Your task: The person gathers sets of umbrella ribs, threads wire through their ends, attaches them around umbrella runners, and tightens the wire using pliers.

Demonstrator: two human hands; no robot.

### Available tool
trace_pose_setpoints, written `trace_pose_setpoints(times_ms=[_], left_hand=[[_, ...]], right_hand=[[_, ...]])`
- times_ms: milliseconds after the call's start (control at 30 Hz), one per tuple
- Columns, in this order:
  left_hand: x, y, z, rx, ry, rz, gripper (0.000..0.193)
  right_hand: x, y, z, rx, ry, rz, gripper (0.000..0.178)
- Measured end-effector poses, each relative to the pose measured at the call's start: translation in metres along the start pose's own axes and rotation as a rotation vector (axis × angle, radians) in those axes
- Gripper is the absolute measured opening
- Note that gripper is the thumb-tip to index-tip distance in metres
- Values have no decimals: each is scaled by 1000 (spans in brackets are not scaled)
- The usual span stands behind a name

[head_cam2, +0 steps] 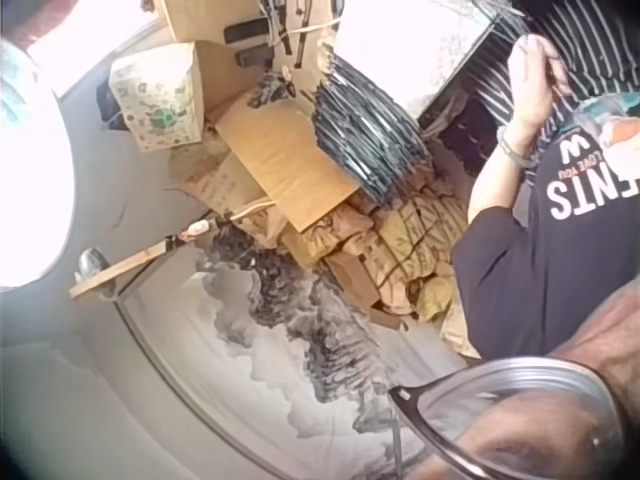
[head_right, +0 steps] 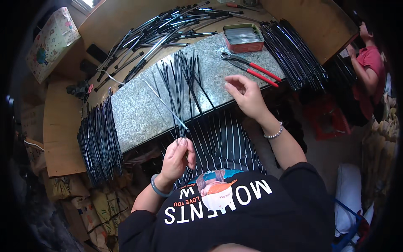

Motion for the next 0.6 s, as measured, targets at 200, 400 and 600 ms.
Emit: trace_pose_setpoints(times_ms=[200,400,600], left_hand=[[19,15,-11,-61,-269,-254,34],[1,8,19,46,86,77,34],[6,13,43,167,486,148,26]], right_hand=[[15,-25,25,165,125,114,18],[5,-37,55,324,138,268,22],[33,-52,109,278,750,513,28]])
Point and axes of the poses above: each hand's wrist, its own y-axis towards the middle knuckle, its own z-axis out of the palm, x = y × z, the point moved 8 cm from there along y, towards the middle knuckle, and after that the axes turned 1 degree about z, right-handed, at the moved point
